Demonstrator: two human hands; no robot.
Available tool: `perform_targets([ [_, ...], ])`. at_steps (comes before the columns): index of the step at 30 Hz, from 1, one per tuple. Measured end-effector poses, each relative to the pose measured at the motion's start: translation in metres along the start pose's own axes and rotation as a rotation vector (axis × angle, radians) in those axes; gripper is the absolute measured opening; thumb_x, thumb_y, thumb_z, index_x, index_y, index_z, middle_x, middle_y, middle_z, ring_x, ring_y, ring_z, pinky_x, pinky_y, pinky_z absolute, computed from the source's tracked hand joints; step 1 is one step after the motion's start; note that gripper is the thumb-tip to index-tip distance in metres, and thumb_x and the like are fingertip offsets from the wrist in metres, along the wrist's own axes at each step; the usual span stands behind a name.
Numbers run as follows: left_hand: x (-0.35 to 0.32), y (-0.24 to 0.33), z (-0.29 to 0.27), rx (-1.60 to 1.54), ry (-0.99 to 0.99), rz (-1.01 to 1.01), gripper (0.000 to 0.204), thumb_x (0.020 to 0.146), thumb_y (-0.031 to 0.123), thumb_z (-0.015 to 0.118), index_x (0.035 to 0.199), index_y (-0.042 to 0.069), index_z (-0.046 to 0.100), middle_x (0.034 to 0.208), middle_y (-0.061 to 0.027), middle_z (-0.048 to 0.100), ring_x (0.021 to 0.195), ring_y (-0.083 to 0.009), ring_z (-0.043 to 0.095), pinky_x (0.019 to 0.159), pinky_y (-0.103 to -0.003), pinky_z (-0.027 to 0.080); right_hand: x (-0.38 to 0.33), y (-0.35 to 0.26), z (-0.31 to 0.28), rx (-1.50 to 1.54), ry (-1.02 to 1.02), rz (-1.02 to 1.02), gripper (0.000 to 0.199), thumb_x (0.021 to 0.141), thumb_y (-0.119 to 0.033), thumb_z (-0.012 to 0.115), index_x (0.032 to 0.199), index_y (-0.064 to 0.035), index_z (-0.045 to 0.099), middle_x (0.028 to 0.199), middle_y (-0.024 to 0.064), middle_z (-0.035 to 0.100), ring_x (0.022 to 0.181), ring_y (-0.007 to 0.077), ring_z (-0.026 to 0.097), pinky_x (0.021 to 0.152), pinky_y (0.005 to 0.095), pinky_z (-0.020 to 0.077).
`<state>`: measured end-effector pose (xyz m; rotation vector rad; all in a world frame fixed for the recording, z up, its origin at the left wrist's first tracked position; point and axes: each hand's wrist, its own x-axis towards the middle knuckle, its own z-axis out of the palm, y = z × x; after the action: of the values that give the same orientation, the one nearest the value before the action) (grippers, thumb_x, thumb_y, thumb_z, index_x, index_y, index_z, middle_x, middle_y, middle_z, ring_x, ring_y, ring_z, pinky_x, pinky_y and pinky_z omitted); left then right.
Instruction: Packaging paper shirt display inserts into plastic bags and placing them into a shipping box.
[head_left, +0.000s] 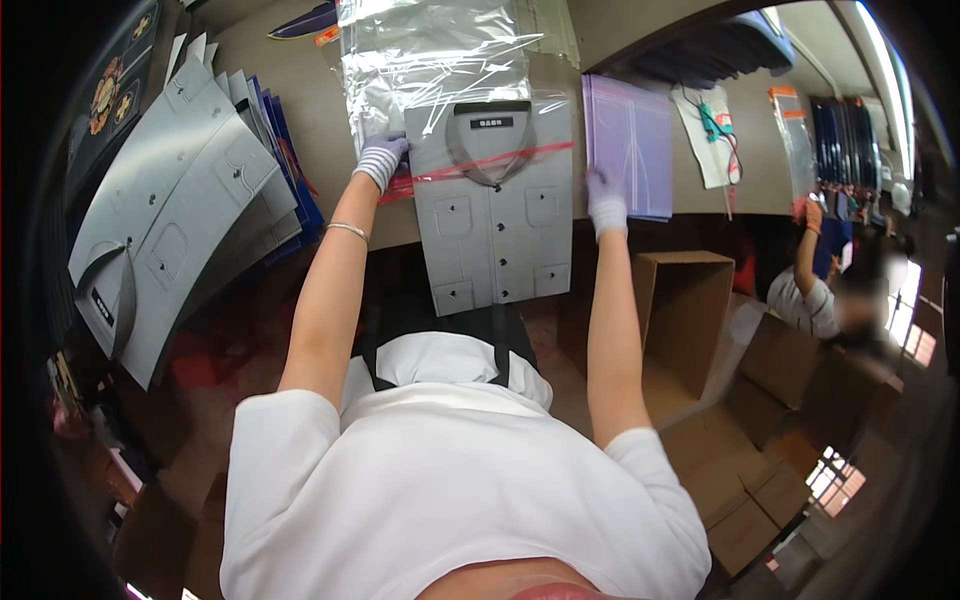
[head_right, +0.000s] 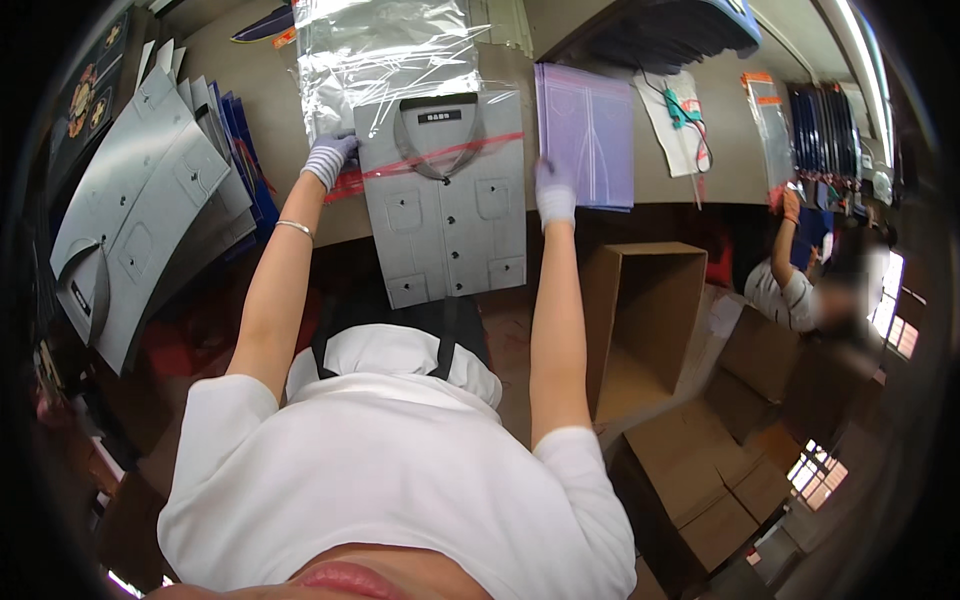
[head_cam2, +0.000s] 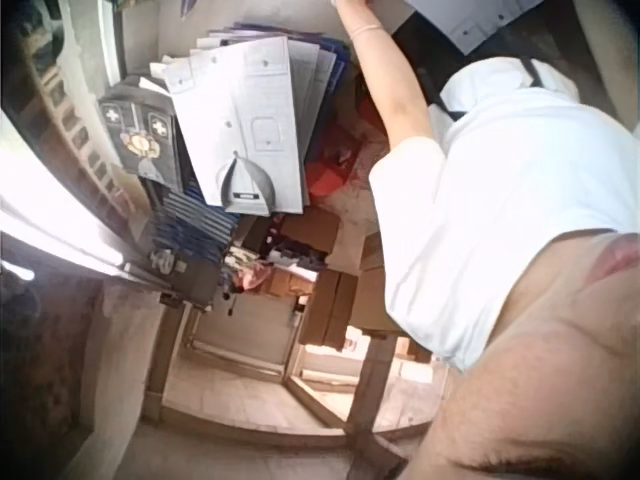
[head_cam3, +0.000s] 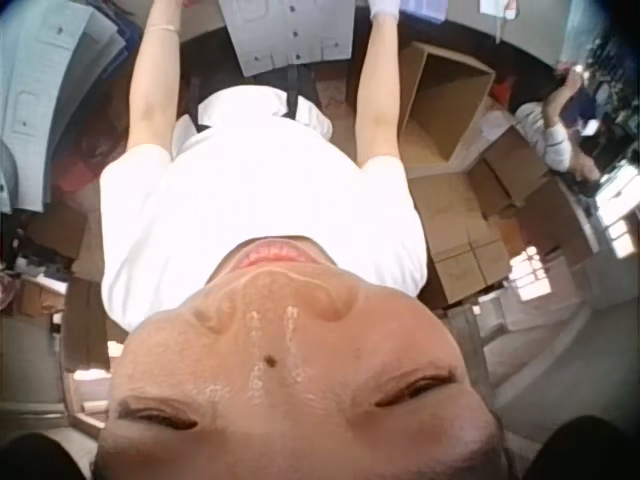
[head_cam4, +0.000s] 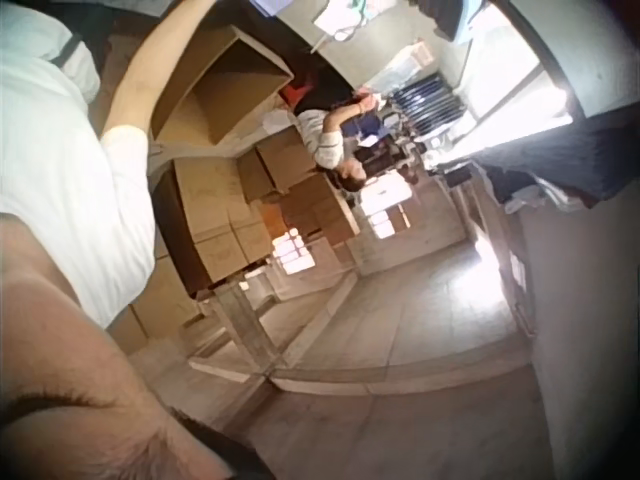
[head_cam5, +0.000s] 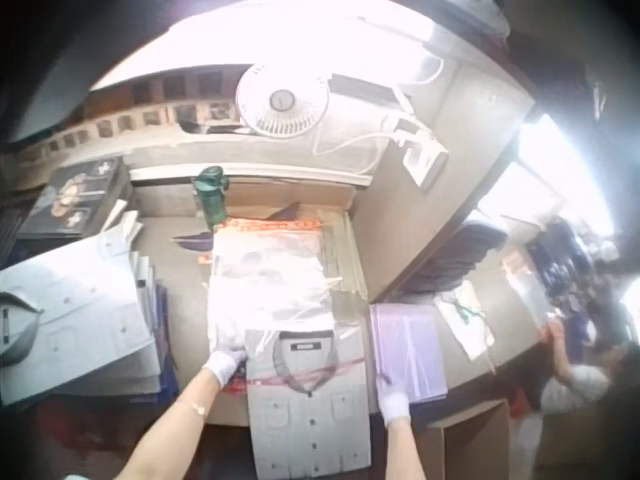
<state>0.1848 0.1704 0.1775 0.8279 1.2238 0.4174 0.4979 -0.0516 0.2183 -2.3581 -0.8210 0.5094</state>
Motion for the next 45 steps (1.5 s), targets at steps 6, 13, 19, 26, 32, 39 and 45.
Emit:
perform_targets([
  [6,-0.002,0.009,-0.013,0.032,0.068,0.035,0.025,0.074,0.012,0.067,0.094,-0.001,0.063,0.074,-0.0074,0.064,0.056,-0.0136,0.059,0.051,-0.025,0.049,0.099,-0.055,0.049,0.067,-0.004,-0.214,0.026,0.075,-0.018,0.058,0.094,-0.0007,0.063,0.09,0.019,0.063,0.083,0.0292,0.061,0.074,0.0335,0.0459],
  [13,-0.073,-0.03,0.008,0.261,0.247,0.286,0.017,0.071,0.01,0.07,0.081,-0.001,0.063,0.073,-0.0048,0.064,0.063,-0.0101,0.057,0.062,-0.024,0.048,0.001,0.007,0.024,0.561,-0.157,0.326,0.027,0.079,-0.016,0.063,0.098,0.0036,0.06,0.082,0.0054,0.061,0.068,0.0117,0.051,0.064,0.024,0.043],
  [19,-0.166,-0.125,-0.014,0.611,-0.063,0.148,0.008,0.072,0.006,0.065,0.077,0.001,0.06,0.068,-0.0076,0.062,0.059,-0.0112,0.054,0.058,-0.025,0.047,-0.154,0.125,0.02,0.619,-0.28,0.542,0.022,0.08,-0.018,0.064,0.096,-0.0022,0.062,0.072,0.0013,0.058,0.055,0.0079,0.049,0.047,0.0227,0.0407],
  [26,-0.235,-0.058,-0.007,0.467,-0.434,0.211,0.011,0.074,0.005,0.061,0.083,0.0,0.059,0.072,-0.0086,0.062,0.068,-0.0131,0.059,0.068,-0.027,0.048,-0.18,0.028,-0.04,1.059,-0.108,0.336,0.03,0.082,-0.015,0.06,0.11,-0.0043,0.054,0.088,-0.0015,0.056,0.061,0.0039,0.05,0.05,0.0174,0.041],
  [32,-0.267,-0.04,-0.005,0.322,-0.738,0.203,0.012,0.081,0.006,0.058,0.09,-0.002,0.059,0.078,-0.0075,0.061,0.073,-0.0114,0.058,0.074,-0.025,0.048,-0.192,-0.167,-0.174,0.366,-0.035,-0.84,0.028,0.078,-0.02,0.062,0.097,0.0012,0.062,0.066,0.0088,0.061,0.056,0.0201,0.057,0.057,0.0272,0.0458],
  [39,-0.258,-0.048,0.025,0.581,-0.666,0.341,0.012,0.08,0.006,0.058,0.089,-0.003,0.059,0.079,-0.0106,0.062,0.073,-0.0152,0.06,0.07,-0.026,0.049,-0.145,-0.118,0.014,-0.008,-0.293,-0.812,0.018,0.074,-0.017,0.06,0.091,-0.015,0.064,0.081,0.0091,0.061,0.071,0.0253,0.059,0.064,0.033,0.0479],
  [45,-0.199,-0.029,0.042,0.683,-0.329,0.539,0.011,0.076,0.007,0.059,0.085,0.001,0.059,0.078,-0.012,0.061,0.07,-0.0211,0.06,0.066,-0.029,0.048,-0.054,0.053,-0.054,0.369,-0.246,0.657,0.067,0.08,-0.061,0.045,0.074,0.0048,0.058,0.067,0.0158,0.062,0.044,0.0206,0.058,0.039,0.0291,0.0443],
])
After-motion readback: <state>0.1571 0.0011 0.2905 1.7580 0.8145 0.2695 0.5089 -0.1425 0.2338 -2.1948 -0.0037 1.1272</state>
